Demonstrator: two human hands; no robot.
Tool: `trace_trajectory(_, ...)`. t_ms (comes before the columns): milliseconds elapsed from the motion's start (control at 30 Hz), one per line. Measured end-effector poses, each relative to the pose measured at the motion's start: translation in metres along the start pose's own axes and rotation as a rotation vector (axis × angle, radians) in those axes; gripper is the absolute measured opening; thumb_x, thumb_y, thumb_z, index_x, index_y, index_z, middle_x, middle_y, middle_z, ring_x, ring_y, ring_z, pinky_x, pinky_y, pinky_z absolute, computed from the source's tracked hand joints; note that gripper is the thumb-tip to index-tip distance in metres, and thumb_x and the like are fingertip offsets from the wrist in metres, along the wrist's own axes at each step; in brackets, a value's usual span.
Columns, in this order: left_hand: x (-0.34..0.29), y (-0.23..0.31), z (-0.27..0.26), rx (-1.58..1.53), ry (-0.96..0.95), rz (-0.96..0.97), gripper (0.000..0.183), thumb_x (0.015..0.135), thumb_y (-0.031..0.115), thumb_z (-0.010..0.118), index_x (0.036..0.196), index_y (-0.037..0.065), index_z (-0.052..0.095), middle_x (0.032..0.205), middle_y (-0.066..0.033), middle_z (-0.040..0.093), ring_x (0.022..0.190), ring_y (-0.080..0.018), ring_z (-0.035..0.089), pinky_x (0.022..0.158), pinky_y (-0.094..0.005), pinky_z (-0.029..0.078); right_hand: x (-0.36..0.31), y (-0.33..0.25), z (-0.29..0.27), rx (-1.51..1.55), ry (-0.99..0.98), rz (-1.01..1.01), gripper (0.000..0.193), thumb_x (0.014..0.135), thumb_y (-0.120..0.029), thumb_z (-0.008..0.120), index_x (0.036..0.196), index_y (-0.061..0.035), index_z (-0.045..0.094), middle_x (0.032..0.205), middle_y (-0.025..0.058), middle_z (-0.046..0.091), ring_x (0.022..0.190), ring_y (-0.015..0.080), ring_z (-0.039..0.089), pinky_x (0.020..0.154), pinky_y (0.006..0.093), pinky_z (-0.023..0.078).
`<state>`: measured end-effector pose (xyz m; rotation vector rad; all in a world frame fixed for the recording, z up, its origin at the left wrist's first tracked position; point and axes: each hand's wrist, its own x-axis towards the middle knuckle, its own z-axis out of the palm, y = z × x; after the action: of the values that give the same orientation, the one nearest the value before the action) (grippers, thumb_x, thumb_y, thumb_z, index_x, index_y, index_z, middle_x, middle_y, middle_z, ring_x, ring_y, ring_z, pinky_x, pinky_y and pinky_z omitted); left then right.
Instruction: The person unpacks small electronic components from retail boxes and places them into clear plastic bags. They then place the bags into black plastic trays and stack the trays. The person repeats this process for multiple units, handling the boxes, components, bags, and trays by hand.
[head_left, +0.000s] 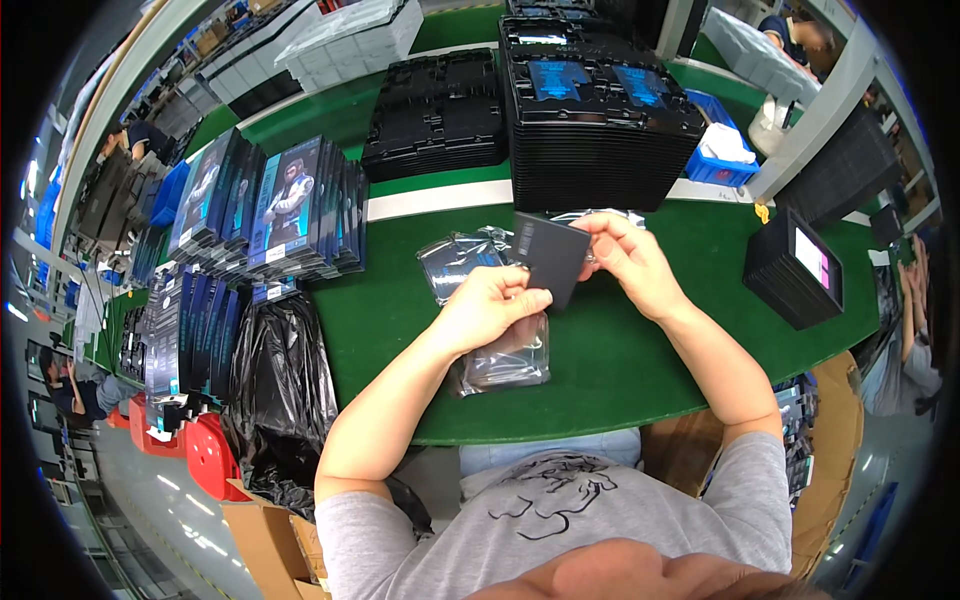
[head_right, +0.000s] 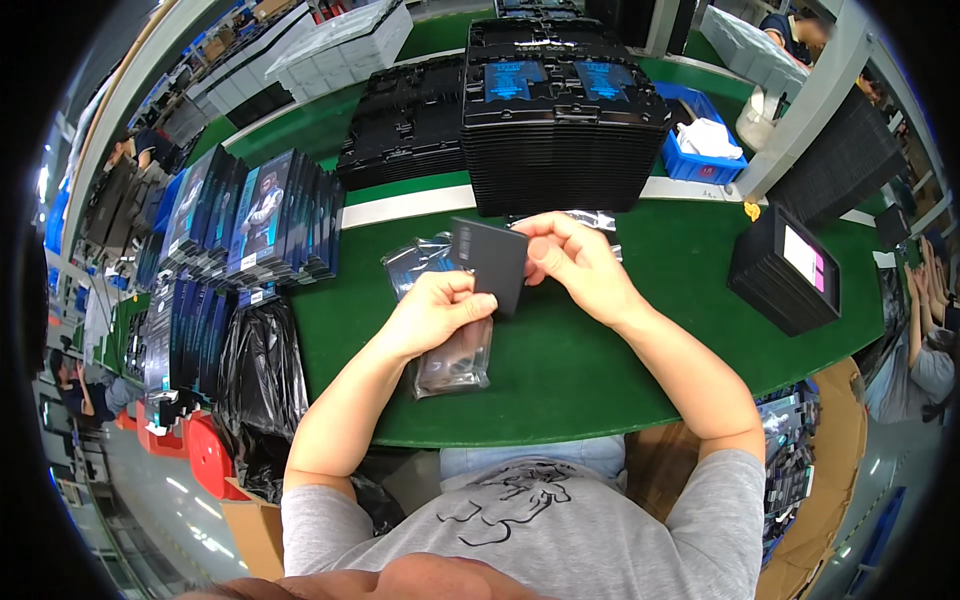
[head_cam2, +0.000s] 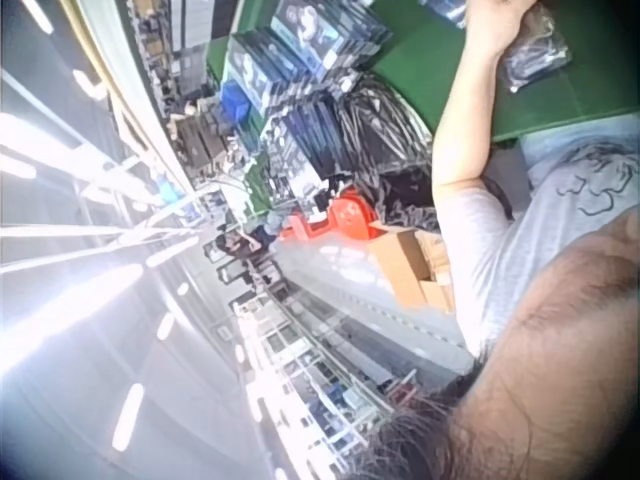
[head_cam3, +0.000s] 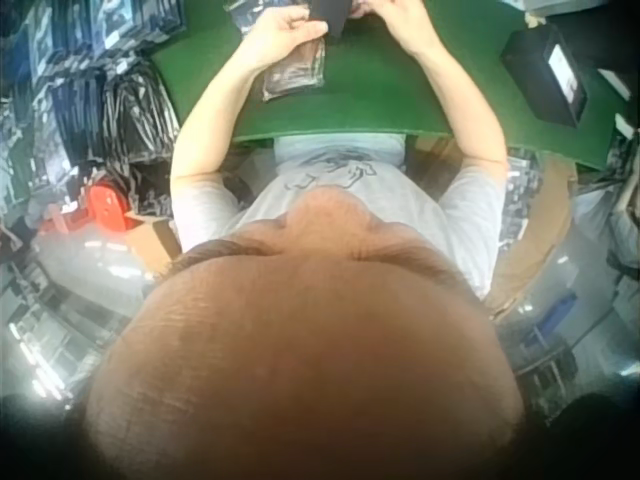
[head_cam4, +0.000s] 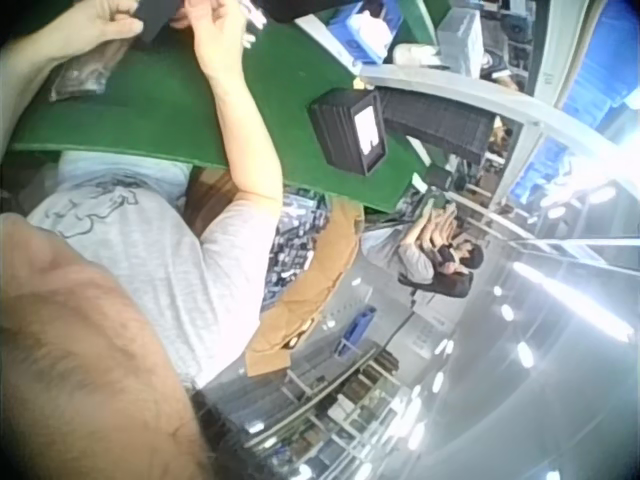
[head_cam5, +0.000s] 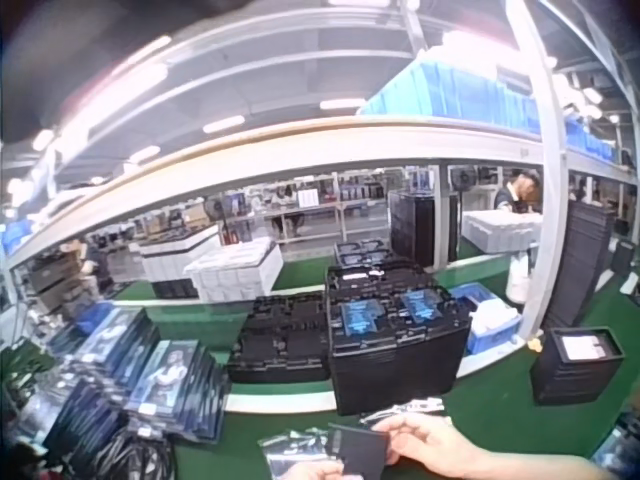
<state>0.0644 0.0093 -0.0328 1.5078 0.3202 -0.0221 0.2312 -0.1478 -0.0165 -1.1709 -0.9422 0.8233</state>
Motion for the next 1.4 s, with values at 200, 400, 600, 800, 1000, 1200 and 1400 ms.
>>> trace_trajectory(200, 0.001, -0.001, 0.004, -0.069, 0.066, 0.134, 0.016, 0.096, 0.016, 0.064, 0.102, 0.001, 0.067, 0.075, 0.0014, 0.065, 0.063, -0.0045, 0.058, 0.059, -0.0208, 0.048, -0.009, 0.012, 0.026, 0.037, -0.081, 0.097, 0.039, 0.092, -0.016, 0.069, 0.124, 0.0010, 0.053, 0.107, 0.0040, 0.063, 0.093, 0.0091, 0.059, 0.085, 0.0261, 0.050)
trace_trajectory(400, -0.001, 0.000, 0.009, 0.087, 0.102, 0.116, 0.031, 0.099, 0.022, 0.059, 0.121, 0.000, 0.055, 0.070, 0.0001, 0.062, 0.062, -0.0070, 0.058, 0.059, -0.0226, 0.048, -0.010, 0.032, 0.011, 0.038, 0.085, 0.075, 0.035, 0.102, -0.030, 0.051, 0.116, 0.0012, 0.059, 0.100, 0.0063, 0.065, 0.086, 0.0118, 0.060, 0.074, 0.0286, 0.050)
trace_trajectory(600, 0.006, -0.013, 0.010, -0.292, -0.170, 0.263, 0.034, 0.101, 0.022, 0.055, 0.124, -0.003, 0.055, 0.090, -0.0052, 0.060, 0.087, -0.0187, 0.062, 0.081, -0.0304, 0.050, -0.008, 0.022, 0.009, 0.550, -0.264, 0.199, 0.042, 0.106, -0.029, 0.033, 0.121, 0.0046, 0.054, 0.105, 0.0190, 0.065, 0.089, 0.0255, 0.065, 0.078, 0.0357, 0.054)
trace_trajectory(800, 0.008, -0.017, 0.003, -0.266, -0.103, 0.255, 0.022, 0.099, 0.013, 0.057, 0.113, -0.004, 0.061, 0.093, -0.0056, 0.063, 0.091, -0.0181, 0.064, 0.086, -0.0319, 0.051, -0.006, 0.026, 0.005, 0.552, -0.255, 0.187, 0.042, 0.106, -0.028, 0.036, 0.127, 0.0050, 0.050, 0.117, 0.0212, 0.061, 0.094, 0.0269, 0.065, 0.078, 0.0385, 0.055)
trace_trajectory(1000, 0.011, -0.028, 0.001, -0.183, -0.008, 0.187, 0.018, 0.099, 0.011, 0.057, 0.107, -0.004, 0.061, 0.098, -0.0059, 0.067, 0.091, -0.0117, 0.064, 0.085, -0.0296, 0.052, -0.008, 0.027, 0.004, 0.491, -0.254, 0.215, 0.041, 0.105, -0.031, 0.039, 0.124, 0.0038, 0.051, 0.107, 0.0179, 0.064, 0.090, 0.0268, 0.067, 0.072, 0.0362, 0.057)
trace_trajectory(1200, 0.010, -0.023, 0.003, 0.100, 0.129, 0.145, 0.013, 0.099, 0.011, 0.057, 0.100, -0.002, 0.058, 0.093, -0.0063, 0.067, 0.086, -0.0097, 0.064, 0.082, -0.0249, 0.053, -0.010, -0.009, -0.007, -0.185, -0.018, 0.053, 0.036, 0.103, -0.025, 0.048, 0.126, 0.0032, 0.050, 0.110, 0.0165, 0.066, 0.077, 0.0195, 0.070, 0.063, 0.0290, 0.059)
trace_trajectory(1400, 0.003, -0.017, 0.005, 0.295, 0.128, 0.122, 0.011, 0.098, 0.011, 0.057, 0.098, 0.000, 0.059, 0.086, -0.0028, 0.065, 0.080, -0.0063, 0.061, 0.072, -0.0242, 0.051, 0.018, -0.098, -0.028, -0.637, 0.289, -0.325, 0.014, 0.088, -0.004, 0.062, 0.101, 0.0005, 0.064, 0.082, 0.0048, 0.069, 0.062, 0.0098, 0.062, 0.058, 0.0244, 0.051)
